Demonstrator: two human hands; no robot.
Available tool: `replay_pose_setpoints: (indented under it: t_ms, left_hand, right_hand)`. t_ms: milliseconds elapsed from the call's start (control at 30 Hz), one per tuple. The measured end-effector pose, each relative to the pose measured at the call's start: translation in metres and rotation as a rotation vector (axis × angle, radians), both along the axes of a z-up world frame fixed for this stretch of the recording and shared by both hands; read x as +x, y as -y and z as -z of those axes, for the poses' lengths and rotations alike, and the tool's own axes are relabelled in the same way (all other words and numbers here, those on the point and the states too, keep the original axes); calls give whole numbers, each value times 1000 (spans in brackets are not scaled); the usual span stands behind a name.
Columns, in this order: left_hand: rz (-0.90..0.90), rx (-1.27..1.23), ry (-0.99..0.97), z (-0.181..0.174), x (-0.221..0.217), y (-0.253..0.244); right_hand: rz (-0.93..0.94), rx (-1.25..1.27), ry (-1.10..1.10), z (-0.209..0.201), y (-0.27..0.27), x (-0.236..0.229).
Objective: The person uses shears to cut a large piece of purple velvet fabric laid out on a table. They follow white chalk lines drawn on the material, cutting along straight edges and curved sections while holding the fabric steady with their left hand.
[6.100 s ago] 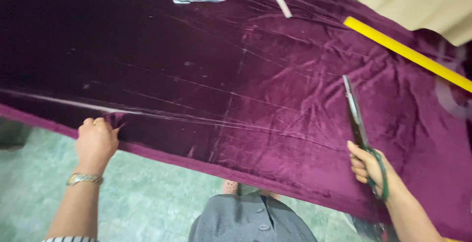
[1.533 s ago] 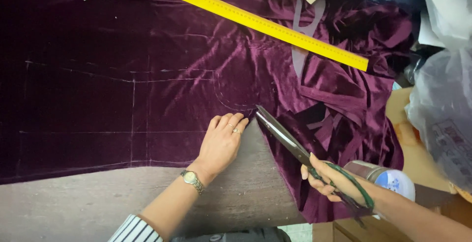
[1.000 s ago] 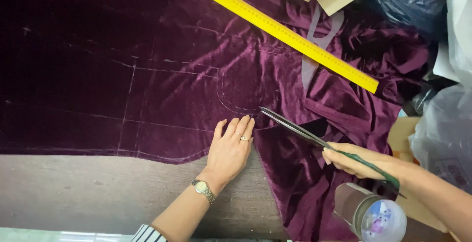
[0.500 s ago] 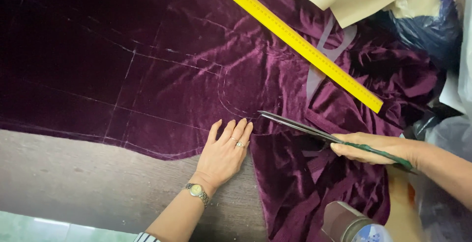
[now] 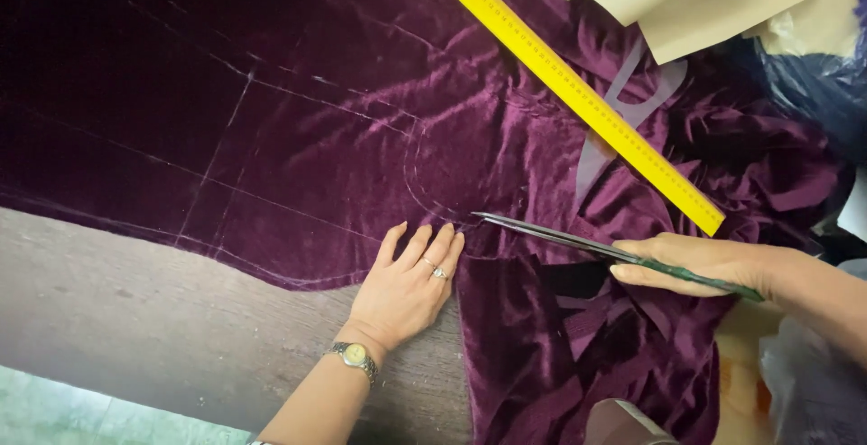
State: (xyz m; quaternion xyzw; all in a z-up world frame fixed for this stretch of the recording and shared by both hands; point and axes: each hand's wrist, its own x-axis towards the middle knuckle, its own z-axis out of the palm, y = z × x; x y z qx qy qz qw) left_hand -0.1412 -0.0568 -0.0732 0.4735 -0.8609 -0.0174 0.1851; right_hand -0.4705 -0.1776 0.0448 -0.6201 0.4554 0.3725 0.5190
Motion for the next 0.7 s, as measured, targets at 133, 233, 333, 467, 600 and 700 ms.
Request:
replay_pose_setpoints:
  t_ms: [133, 233, 333, 467, 600, 700]
  left_hand:
    - [7, -14, -10, 0, 0, 1]
    - [-8, -31, -15, 1, -1, 0]
    - [-10, -14, -4, 1, -1, 0]
    - [-4, -23, -2, 2, -1, 0]
    - [-10, -29, -11, 2, -1, 0]
    - [-11, -27, -1, 3, -1, 0]
  right_hand:
    - [-22, -17, -3, 12, 3, -7]
    - [-35, -28, -19, 11, 4, -4]
    - [47, -19, -81, 13, 4, -5]
    - [7, -67, -75, 12, 5, -4]
    - [-76, -105, -112, 14, 8, -4]
    - [-171, -162, -78, 30, 9, -20]
